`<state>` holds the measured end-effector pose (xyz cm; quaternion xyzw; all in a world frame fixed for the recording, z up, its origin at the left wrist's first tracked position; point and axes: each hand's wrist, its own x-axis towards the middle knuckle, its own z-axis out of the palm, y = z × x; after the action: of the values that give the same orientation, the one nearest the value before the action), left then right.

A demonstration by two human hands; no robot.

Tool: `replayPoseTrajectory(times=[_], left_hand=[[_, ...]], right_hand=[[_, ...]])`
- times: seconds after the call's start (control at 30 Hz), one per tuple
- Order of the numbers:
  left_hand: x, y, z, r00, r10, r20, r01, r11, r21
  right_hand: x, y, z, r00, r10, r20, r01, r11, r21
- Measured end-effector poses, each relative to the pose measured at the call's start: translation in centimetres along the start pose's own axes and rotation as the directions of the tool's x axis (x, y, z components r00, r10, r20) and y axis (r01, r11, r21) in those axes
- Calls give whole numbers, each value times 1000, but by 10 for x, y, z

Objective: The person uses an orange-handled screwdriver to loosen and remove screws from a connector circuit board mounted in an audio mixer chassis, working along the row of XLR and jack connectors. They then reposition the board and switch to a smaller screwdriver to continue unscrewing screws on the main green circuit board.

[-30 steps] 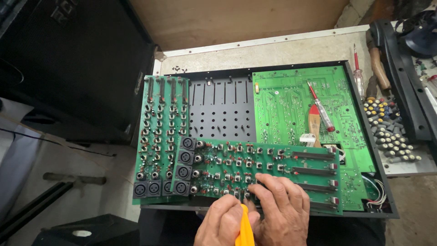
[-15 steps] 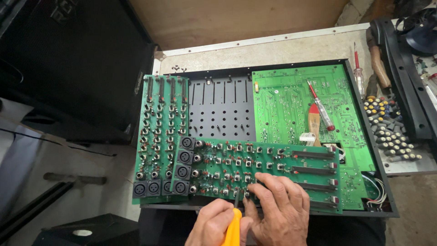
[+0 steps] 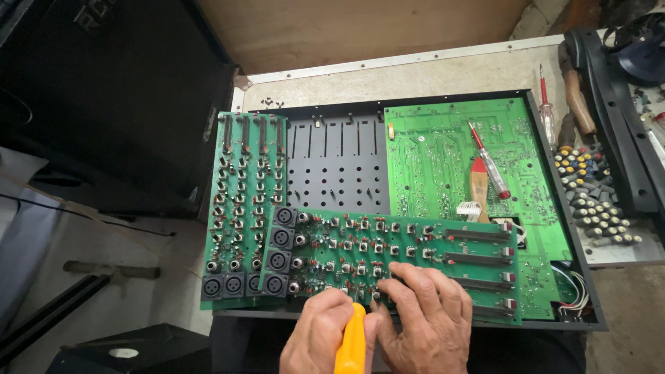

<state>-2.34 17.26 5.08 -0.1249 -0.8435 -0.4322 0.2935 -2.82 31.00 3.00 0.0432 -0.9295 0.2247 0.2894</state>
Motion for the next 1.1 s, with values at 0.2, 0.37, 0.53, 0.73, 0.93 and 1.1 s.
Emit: replayPoseTrajectory(times=[0.2, 0.37, 0.53, 0.73, 0.93, 1.1], left_hand=[[4, -1, -2, 999, -26, 26, 26, 1000, -15], [2, -8, -3, 1000, 21, -1, -21, 1000, -20], [-7, -7, -7, 1000, -2, -22, 2, 999, -37], [-5, -6, -7, 1000, 15, -1, -15, 999, -35], [-6, -7, -5, 999, 36, -6, -36, 999, -26], [-10, -8, -1, 989, 142, 27, -142, 990, 0]], right_hand=[[0, 0, -1, 1000, 10, 14, -10, 1000, 8], [-2, -2, 2, 1000, 10, 2, -10, 1000, -2], [-4, -4, 4, 1000, 9, -2, -9, 1000, 2], [-4, -5, 4, 1000, -3, -6, 3, 1000, -7], [-3, -6, 4, 1000, -2, -1, 2, 1000, -14], [-3, -7, 4, 1000, -6, -28, 6, 1000, 1]])
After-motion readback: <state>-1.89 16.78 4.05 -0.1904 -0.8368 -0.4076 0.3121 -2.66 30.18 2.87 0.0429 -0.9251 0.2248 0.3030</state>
